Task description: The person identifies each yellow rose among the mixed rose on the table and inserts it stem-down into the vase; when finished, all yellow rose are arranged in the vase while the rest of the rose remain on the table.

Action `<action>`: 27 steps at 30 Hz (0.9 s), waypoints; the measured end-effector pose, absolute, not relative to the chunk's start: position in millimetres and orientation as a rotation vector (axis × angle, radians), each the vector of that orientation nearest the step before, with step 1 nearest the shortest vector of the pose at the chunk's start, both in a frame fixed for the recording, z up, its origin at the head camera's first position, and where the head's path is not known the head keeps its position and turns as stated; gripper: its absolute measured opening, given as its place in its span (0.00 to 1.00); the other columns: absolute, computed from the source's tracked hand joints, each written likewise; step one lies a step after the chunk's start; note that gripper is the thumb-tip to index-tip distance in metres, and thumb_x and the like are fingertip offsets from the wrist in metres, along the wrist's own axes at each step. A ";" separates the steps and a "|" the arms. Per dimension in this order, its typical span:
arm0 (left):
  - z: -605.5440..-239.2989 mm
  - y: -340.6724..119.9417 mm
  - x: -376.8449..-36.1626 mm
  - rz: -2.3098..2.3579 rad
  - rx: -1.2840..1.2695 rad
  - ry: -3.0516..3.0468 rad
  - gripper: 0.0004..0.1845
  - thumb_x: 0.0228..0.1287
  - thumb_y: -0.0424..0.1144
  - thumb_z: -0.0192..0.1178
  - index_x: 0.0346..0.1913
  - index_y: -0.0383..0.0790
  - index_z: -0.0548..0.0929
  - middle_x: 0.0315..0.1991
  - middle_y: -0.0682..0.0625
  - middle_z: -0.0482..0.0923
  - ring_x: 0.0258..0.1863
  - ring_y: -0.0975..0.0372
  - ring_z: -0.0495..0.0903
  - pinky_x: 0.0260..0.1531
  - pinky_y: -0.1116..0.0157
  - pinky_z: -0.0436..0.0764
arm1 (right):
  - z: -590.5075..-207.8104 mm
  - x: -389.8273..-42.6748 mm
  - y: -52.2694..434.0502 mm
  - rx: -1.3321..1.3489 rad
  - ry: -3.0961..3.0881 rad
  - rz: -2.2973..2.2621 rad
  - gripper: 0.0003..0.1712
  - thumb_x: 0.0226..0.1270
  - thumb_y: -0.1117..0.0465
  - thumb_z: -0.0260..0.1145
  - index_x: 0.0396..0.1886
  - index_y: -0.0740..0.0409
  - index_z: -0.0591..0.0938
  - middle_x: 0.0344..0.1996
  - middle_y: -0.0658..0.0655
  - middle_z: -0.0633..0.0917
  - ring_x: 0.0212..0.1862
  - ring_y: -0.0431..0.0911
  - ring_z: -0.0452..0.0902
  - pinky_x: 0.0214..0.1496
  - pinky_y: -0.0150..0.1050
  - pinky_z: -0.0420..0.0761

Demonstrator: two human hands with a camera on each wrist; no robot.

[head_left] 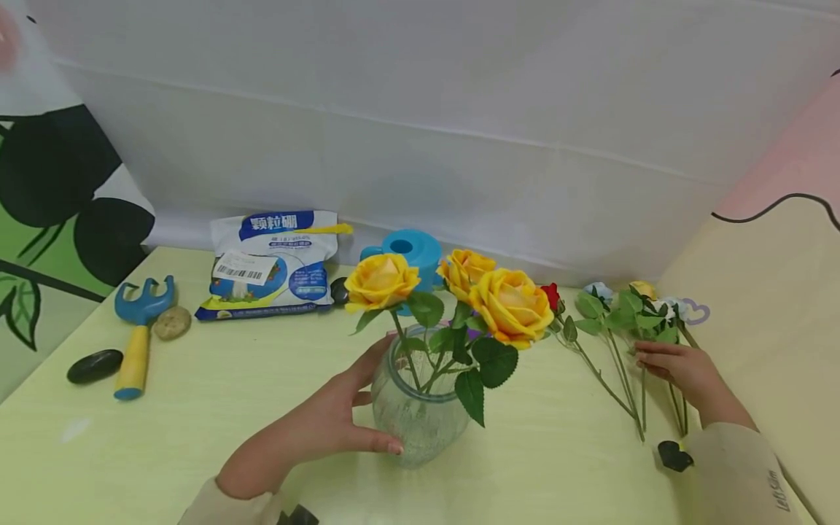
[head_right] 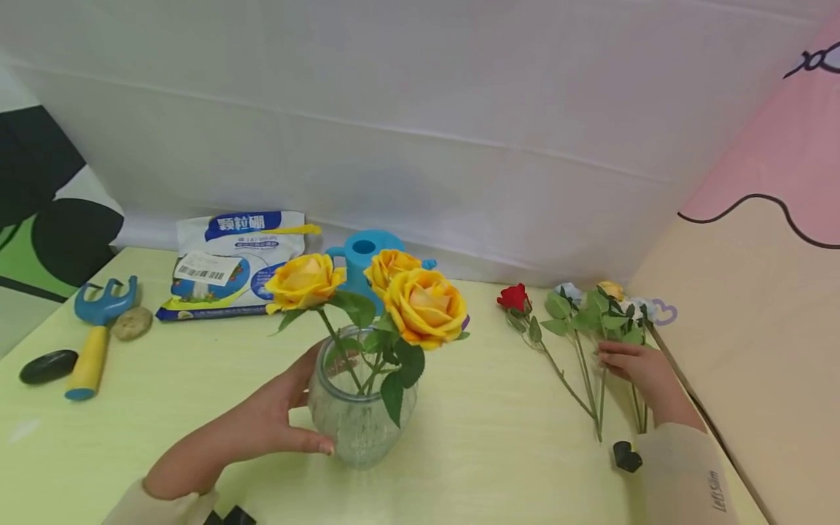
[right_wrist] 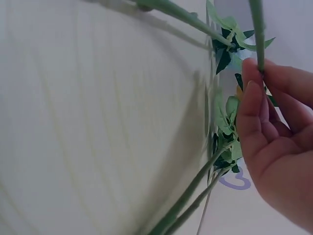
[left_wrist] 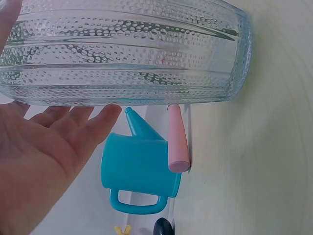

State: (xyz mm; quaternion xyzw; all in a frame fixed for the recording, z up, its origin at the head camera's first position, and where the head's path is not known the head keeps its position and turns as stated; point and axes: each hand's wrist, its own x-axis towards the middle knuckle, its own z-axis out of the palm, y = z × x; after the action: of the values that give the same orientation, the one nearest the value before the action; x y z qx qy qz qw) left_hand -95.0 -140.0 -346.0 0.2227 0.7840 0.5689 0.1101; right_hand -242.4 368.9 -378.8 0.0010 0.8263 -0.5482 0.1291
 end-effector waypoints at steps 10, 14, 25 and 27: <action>-346.3 -139.9 -94.8 1.676 0.645 2.298 0.59 0.45 0.43 0.73 0.73 0.61 0.40 0.72 0.44 0.46 0.67 0.47 0.53 0.55 0.49 0.70 | -373.7 -231.1 352.5 -0.051 2.388 -1.848 0.22 0.64 0.58 0.63 0.57 0.61 0.76 0.43 0.38 0.77 0.41 0.32 0.78 0.44 0.24 0.77; -346.1 -139.6 -94.7 1.677 0.612 2.276 0.59 0.45 0.44 0.73 0.72 0.62 0.40 0.72 0.43 0.46 0.66 0.45 0.55 0.55 0.48 0.70 | -357.8 -214.3 321.2 -0.095 2.224 -2.166 0.14 0.63 0.65 0.63 0.49 0.59 0.81 0.45 0.47 0.75 0.41 0.36 0.80 0.46 0.26 0.77; -346.3 -139.8 -95.0 1.689 0.639 2.274 0.59 0.45 0.43 0.73 0.73 0.61 0.41 0.72 0.44 0.46 0.67 0.46 0.53 0.55 0.49 0.70 | -278.8 -136.0 206.8 -0.513 1.742 -3.020 0.08 0.56 0.85 0.55 0.34 0.77 0.78 0.34 0.63 0.78 0.32 0.52 0.80 0.38 0.36 0.82; -345.2 -139.9 -95.0 1.680 0.618 2.275 0.59 0.45 0.43 0.73 0.72 0.62 0.40 0.72 0.43 0.46 0.66 0.45 0.54 0.55 0.48 0.70 | -271.7 -123.8 193.4 -0.624 1.573 -3.127 0.09 0.55 0.88 0.52 0.33 0.80 0.75 0.35 0.66 0.76 0.32 0.55 0.79 0.38 0.39 0.82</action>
State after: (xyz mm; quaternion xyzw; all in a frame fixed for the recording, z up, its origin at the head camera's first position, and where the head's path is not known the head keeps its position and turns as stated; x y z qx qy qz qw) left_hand -95.0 -139.9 -345.2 0.2119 0.7800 0.5758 0.1232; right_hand -123.8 193.4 -271.7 -0.1718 0.4329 -0.8607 -0.2056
